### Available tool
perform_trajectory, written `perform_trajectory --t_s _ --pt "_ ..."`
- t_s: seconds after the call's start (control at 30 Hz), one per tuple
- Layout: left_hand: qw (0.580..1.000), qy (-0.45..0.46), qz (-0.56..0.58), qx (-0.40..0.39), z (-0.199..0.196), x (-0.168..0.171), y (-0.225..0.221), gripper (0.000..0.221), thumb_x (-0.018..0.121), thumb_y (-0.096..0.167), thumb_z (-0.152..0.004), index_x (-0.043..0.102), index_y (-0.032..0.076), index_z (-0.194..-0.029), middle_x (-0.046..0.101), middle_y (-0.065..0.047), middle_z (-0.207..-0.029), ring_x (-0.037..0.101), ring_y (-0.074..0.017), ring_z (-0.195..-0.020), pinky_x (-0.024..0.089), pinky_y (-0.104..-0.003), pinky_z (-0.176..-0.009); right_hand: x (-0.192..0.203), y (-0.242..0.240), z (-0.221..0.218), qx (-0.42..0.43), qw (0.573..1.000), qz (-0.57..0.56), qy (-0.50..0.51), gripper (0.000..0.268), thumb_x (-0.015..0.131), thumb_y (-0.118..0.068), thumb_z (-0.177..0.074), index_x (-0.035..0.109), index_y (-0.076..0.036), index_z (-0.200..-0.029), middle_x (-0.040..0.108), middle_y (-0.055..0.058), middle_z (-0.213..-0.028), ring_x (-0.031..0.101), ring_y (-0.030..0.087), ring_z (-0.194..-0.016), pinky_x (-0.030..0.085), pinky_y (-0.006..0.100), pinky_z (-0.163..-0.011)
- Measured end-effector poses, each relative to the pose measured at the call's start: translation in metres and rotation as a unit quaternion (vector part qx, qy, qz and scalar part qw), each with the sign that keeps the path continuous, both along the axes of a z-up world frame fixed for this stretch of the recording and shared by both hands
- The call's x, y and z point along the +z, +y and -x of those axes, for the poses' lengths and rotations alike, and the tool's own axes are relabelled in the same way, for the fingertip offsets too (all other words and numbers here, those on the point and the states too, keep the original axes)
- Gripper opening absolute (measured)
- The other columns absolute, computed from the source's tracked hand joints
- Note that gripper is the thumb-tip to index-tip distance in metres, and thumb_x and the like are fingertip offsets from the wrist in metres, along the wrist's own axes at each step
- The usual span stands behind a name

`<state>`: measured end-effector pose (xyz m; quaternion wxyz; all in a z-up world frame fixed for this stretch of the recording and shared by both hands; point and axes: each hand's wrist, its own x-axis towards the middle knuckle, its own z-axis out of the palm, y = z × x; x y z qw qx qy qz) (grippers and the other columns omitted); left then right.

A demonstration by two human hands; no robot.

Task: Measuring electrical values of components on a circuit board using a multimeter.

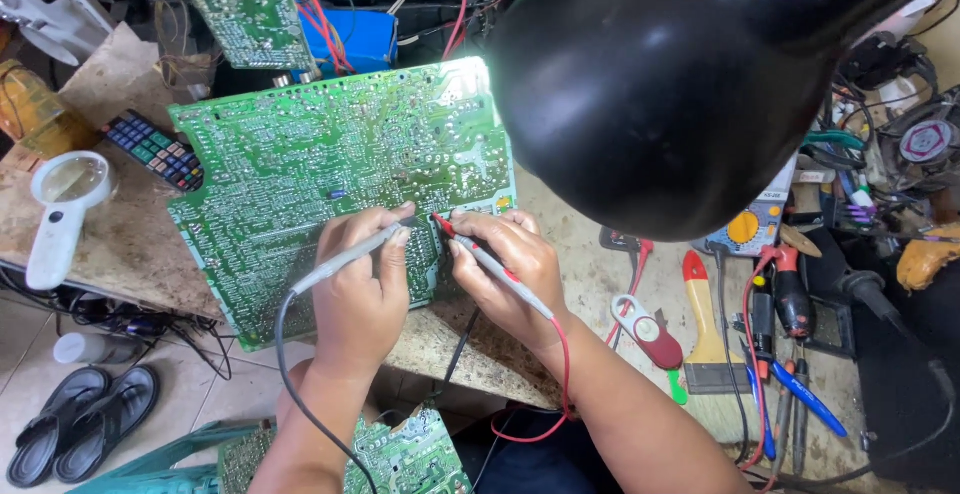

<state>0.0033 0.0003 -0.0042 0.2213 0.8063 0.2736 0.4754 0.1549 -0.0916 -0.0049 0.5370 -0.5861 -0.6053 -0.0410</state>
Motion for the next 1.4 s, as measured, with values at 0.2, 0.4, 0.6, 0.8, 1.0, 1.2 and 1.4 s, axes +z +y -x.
perform_trajectory --t_s 0.2,0.4,0.6,0.8,1.0,1.2,1.4 --pt "1.0 -0.017 -0.002 0.008 0.002 -0.003 0.001 0.006 0.061 0.013 -0.103 0.061 0.01 -0.107 0.078 -0.007 -0.104 0.067 -0.0274 -0.098 0.054 -0.038 -0.084 0.002 0.0 0.003 0.003 1.0 0.008 -0.015 0.011 0.074 -0.007 -0.092 0.075 -0.002 -0.102 0.08 0.015 -0.101 0.078 0.033 -0.099 0.053 0.043 -0.094" --pt "1.0 -0.029 0.009 0.001 0.002 0.0 0.001 0.006 0.06 0.013 -0.103 0.062 0.009 -0.106 0.077 -0.008 -0.104 0.067 -0.0287 -0.098 0.055 -0.038 -0.084 -0.001 0.001 0.002 0.003 1.0 0.007 -0.018 0.01 0.074 -0.005 -0.091 0.074 0.0 -0.1 0.079 0.017 -0.101 0.077 0.036 -0.101 0.054 0.045 -0.095" --pt "0.999 -0.03 0.018 0.0 0.002 -0.001 0.001 0.006 0.06 0.015 -0.103 0.061 0.009 -0.106 0.078 -0.008 -0.106 0.067 -0.0277 -0.099 0.056 -0.037 -0.084 -0.005 0.001 0.002 -0.008 0.999 0.0 -0.041 0.01 0.074 -0.004 -0.09 0.074 0.0 -0.1 0.079 0.016 -0.101 0.077 0.035 -0.102 0.055 0.045 -0.096" --pt "0.997 -0.058 0.058 -0.007 0.0 -0.003 0.0 0.007 0.058 0.014 -0.104 0.062 0.009 -0.107 0.077 -0.009 -0.106 0.069 -0.0294 -0.1 0.057 -0.039 -0.086 -0.003 0.0 0.005 -0.012 0.999 0.002 -0.05 0.009 0.072 -0.003 -0.091 0.072 0.001 -0.099 0.078 0.018 -0.101 0.077 0.037 -0.103 0.055 0.046 -0.096" --pt "0.996 -0.065 0.064 -0.001 -0.001 -0.003 -0.001 0.007 0.058 0.014 -0.104 0.062 0.008 -0.107 0.076 -0.009 -0.105 0.069 -0.03 -0.1 0.057 -0.039 -0.087 -0.003 0.001 0.006 -0.014 0.998 -0.006 -0.06 0.008 0.071 -0.001 -0.091 0.072 0.002 -0.098 0.078 0.018 -0.099 0.077 0.037 -0.102 0.056 0.045 -0.095" --pt "0.997 -0.066 0.044 0.002 -0.004 0.003 -0.003 0.01 0.061 0.016 -0.104 0.064 0.008 -0.107 0.077 -0.01 -0.105 0.067 -0.0286 -0.098 0.053 -0.038 -0.087 -0.003 -0.001 0.005 -0.025 0.998 -0.022 -0.054 0.007 0.072 -0.002 -0.09 0.071 0.001 -0.096 0.078 0.016 -0.097 0.077 0.036 -0.1 0.056 0.045 -0.094" --pt "0.999 -0.045 0.016 0.007 -0.01 0.009 -0.006 0.013 0.062 0.02 -0.103 0.064 0.009 -0.109 0.079 -0.01 -0.103 0.067 -0.0279 -0.094 0.053 -0.039 -0.085 -0.004 0.001 0.004 -0.04 0.996 -0.032 -0.066 0.006 0.072 -0.001 -0.088 0.07 0.0 -0.094 0.077 0.016 -0.096 0.077 0.035 -0.098 0.056 0.044 -0.093"
